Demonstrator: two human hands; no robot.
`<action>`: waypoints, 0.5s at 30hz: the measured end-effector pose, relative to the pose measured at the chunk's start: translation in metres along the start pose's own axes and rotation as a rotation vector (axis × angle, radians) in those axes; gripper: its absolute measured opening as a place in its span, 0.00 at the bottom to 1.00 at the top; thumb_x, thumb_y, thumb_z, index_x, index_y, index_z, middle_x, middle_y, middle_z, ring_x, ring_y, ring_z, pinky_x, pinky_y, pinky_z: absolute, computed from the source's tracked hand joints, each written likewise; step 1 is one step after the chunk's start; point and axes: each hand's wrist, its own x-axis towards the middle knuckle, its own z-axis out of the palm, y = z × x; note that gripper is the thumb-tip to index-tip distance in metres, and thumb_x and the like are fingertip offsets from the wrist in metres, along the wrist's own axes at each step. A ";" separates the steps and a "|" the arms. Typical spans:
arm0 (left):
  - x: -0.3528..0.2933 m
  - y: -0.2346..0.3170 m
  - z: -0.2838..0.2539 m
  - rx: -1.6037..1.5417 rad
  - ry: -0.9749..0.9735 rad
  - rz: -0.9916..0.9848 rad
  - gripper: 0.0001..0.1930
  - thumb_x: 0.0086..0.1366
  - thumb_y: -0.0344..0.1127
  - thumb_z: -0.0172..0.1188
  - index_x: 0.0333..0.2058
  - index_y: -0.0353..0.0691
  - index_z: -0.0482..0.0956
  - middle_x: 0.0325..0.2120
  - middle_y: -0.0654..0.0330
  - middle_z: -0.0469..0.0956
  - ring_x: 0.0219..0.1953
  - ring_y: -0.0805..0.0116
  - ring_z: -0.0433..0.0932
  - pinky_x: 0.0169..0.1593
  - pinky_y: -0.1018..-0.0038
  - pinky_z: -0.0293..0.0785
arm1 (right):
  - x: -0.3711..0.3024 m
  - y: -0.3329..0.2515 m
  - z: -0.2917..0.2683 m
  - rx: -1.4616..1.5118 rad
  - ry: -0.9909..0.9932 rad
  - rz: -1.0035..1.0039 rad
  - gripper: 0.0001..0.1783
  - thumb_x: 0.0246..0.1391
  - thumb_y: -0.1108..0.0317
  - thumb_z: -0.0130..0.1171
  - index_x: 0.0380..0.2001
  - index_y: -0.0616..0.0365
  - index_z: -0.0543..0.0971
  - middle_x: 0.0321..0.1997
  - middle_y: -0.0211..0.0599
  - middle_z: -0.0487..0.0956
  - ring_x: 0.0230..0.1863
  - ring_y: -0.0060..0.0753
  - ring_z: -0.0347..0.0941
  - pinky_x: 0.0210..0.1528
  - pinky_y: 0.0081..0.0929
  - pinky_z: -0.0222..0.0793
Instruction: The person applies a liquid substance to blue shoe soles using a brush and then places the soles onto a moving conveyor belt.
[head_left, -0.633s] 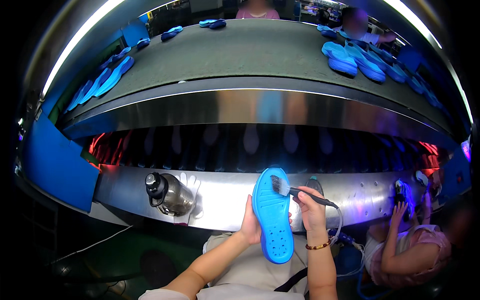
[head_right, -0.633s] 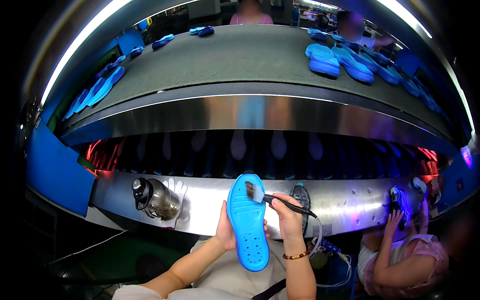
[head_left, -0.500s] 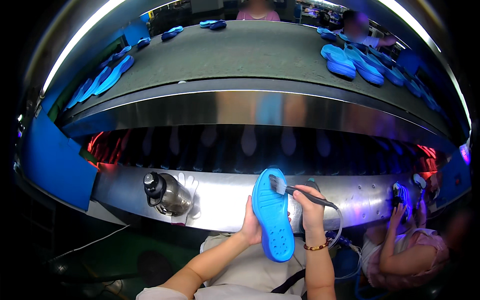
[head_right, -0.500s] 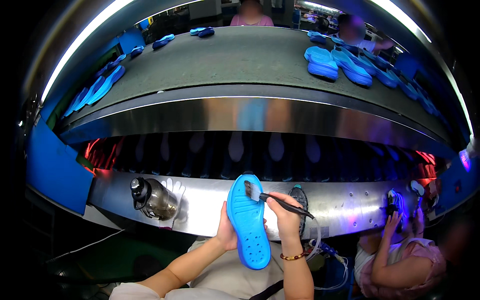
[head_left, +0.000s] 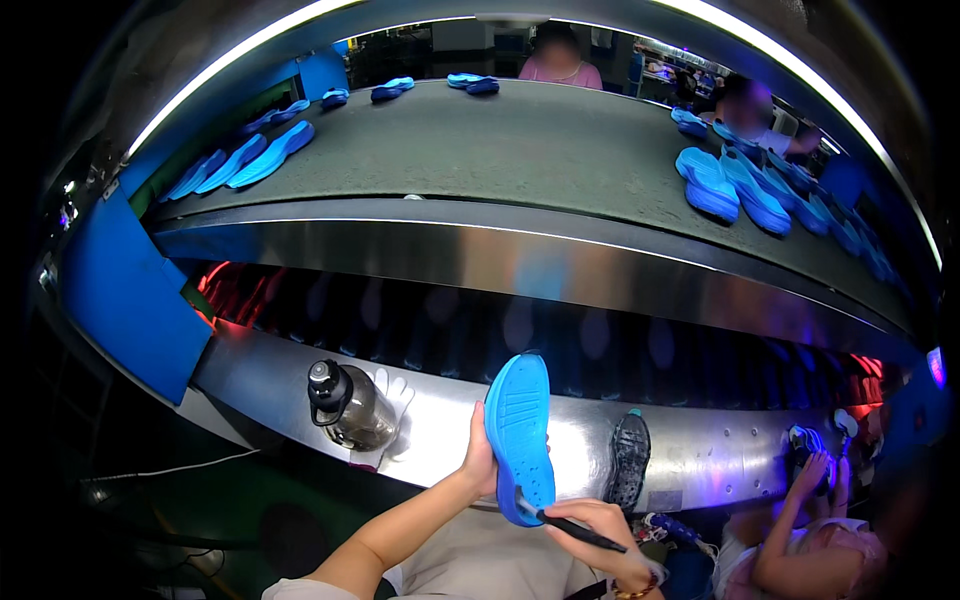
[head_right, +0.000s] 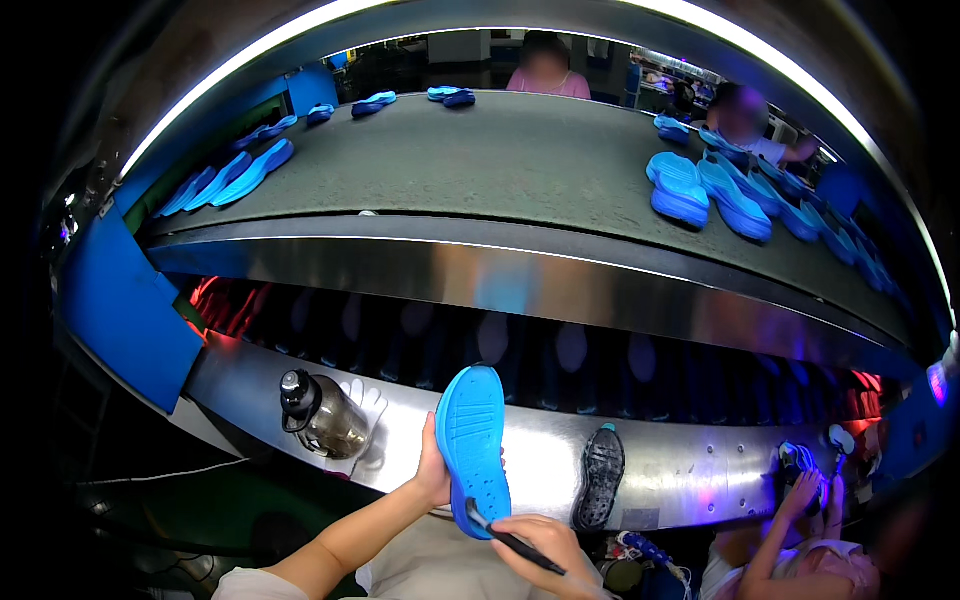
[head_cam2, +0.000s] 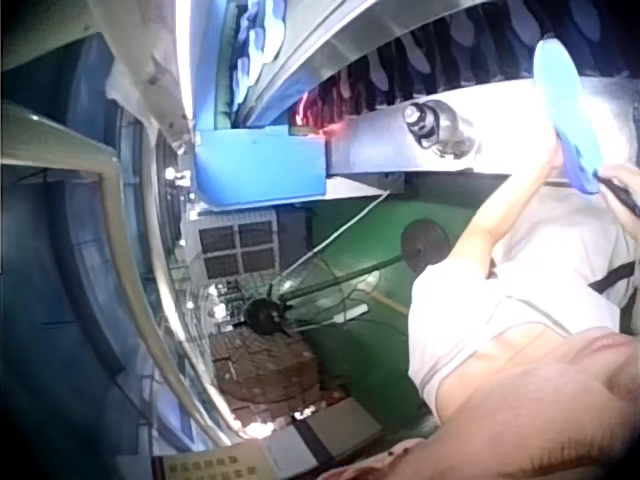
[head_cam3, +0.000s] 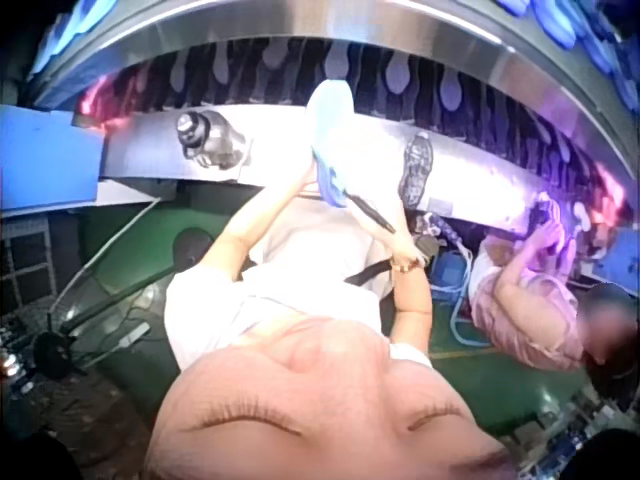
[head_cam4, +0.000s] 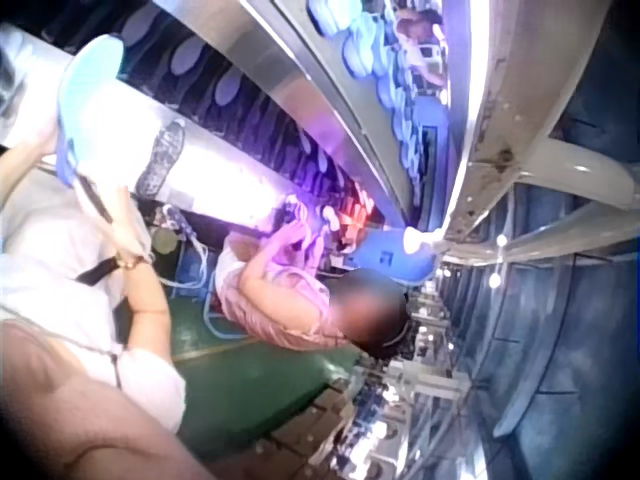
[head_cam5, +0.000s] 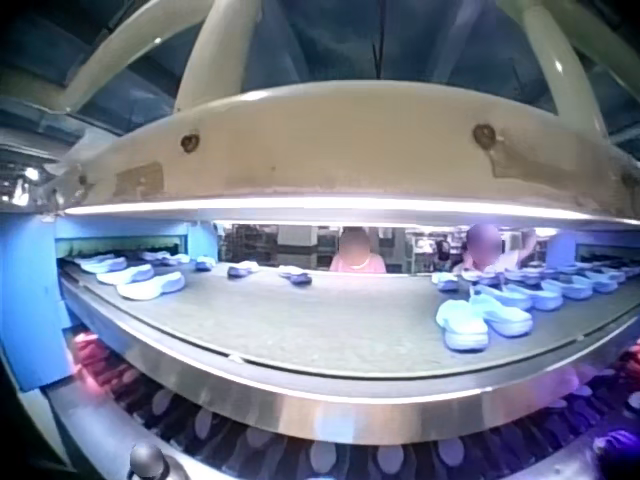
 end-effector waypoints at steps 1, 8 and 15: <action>-0.004 0.000 0.001 -0.050 -0.053 -0.036 0.46 0.53 0.72 0.17 0.50 0.39 0.64 0.38 0.49 0.72 0.40 0.57 0.72 0.45 0.60 0.70 | -0.003 0.001 -0.005 0.093 -0.069 0.013 0.11 0.39 0.76 0.62 0.30 0.66 0.78 0.33 0.43 0.78 0.35 0.32 0.76 0.39 0.23 0.70; -0.019 -0.019 0.028 -0.159 -0.159 -0.183 0.46 0.53 0.73 0.18 0.54 0.38 0.59 0.40 0.46 0.71 0.41 0.53 0.72 0.46 0.58 0.69 | 0.040 -0.003 -0.021 0.450 0.513 0.086 0.10 0.44 0.78 0.58 0.34 0.68 0.77 0.30 0.38 0.78 0.29 0.20 0.73 0.32 0.14 0.68; -0.030 -0.025 0.032 -0.055 0.019 -0.165 0.46 0.53 0.73 0.18 0.57 0.40 0.55 0.51 0.50 0.63 0.53 0.55 0.64 0.56 0.55 0.58 | 0.029 -0.006 -0.003 0.448 0.170 0.067 0.11 0.41 0.78 0.59 0.33 0.67 0.78 0.34 0.44 0.78 0.35 0.24 0.73 0.38 0.18 0.69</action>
